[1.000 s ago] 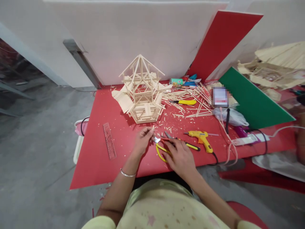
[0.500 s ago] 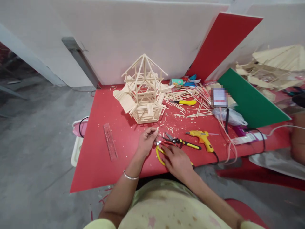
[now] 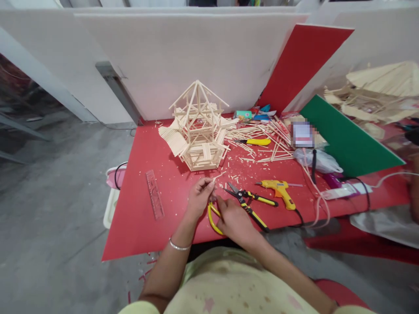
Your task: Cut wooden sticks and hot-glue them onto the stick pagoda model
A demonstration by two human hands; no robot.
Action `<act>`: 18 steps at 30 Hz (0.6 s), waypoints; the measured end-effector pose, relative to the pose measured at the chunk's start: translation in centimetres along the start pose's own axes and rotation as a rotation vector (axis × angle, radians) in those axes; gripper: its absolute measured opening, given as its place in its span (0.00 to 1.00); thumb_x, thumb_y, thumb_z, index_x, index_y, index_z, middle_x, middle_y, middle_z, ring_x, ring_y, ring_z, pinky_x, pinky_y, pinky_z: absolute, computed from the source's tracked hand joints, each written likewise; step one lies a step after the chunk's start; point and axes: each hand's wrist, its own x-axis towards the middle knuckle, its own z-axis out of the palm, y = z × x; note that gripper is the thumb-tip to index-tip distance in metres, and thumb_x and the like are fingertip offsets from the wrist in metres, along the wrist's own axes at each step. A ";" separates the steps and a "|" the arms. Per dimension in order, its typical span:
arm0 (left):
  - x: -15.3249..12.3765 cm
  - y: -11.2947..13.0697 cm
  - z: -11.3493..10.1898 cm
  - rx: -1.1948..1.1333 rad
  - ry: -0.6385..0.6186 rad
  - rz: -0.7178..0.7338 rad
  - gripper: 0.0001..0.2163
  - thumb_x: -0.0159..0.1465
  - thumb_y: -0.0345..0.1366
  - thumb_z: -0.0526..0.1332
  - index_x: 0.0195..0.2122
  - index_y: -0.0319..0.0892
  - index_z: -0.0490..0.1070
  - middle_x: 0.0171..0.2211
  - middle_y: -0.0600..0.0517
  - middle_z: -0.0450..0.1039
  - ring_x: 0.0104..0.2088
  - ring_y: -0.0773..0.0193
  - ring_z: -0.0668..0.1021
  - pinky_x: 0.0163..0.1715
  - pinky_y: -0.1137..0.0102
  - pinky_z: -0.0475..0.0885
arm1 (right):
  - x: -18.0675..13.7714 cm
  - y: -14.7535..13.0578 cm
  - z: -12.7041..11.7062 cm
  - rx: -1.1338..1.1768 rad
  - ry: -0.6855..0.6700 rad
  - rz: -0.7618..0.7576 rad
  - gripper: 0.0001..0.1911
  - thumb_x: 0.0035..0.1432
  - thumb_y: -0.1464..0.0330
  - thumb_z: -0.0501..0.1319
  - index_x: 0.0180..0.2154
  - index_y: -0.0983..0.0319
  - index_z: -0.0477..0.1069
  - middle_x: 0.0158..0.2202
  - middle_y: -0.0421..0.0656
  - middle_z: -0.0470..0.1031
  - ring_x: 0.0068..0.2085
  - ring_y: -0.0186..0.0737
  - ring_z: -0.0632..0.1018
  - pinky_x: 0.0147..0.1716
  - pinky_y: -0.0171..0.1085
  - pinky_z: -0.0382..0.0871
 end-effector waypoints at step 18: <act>-1.9 0.8 -0.5 0.227 -0.031 0.184 0.08 0.64 0.40 0.64 0.35 0.42 0.78 0.28 0.52 0.75 0.28 0.66 0.75 0.31 0.72 0.71 | -0.6 1.4 -4.3 0.471 0.169 -0.037 0.25 0.65 0.58 0.59 0.60 0.61 0.65 0.54 0.54 0.74 0.52 0.51 0.77 0.52 0.49 0.72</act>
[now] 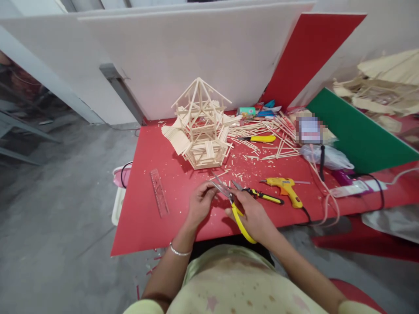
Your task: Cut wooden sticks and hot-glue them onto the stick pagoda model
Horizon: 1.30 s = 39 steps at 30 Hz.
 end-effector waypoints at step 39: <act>-2.7 1.2 -3.0 0.325 0.020 0.038 0.08 0.64 0.34 0.61 0.30 0.43 0.80 0.27 0.52 0.77 0.29 0.63 0.75 0.32 0.71 0.67 | -0.2 -1.9 2.8 -0.106 -0.160 0.024 0.17 0.66 0.65 0.53 0.54 0.58 0.71 0.41 0.47 0.80 0.40 0.44 0.80 0.39 0.36 0.69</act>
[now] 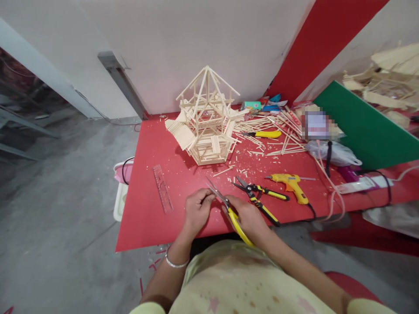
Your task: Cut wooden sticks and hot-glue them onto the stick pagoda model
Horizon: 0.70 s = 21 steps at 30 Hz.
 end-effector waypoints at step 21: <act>-0.2 -0.8 0.7 -0.401 -0.113 -0.338 0.16 0.62 0.45 0.65 0.23 0.40 0.68 0.13 0.60 0.60 0.12 0.75 0.58 0.14 0.76 0.52 | -0.4 1.2 0.0 -0.073 -0.055 0.011 0.16 0.69 0.56 0.52 0.49 0.57 0.71 0.37 0.44 0.80 0.37 0.42 0.81 0.34 0.34 0.62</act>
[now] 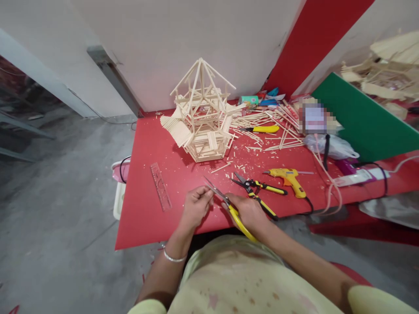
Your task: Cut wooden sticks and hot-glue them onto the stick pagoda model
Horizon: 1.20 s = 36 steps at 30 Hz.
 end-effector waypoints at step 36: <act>0.4 -1.0 1.4 -0.137 0.097 0.168 0.15 0.63 0.48 0.67 0.32 0.39 0.72 0.23 0.55 0.75 0.14 0.74 0.70 0.14 0.78 0.65 | 0.9 -1.2 -1.2 -0.052 0.100 0.000 0.23 0.63 0.66 0.57 0.59 0.58 0.66 0.49 0.49 0.74 0.49 0.49 0.75 0.44 0.41 0.67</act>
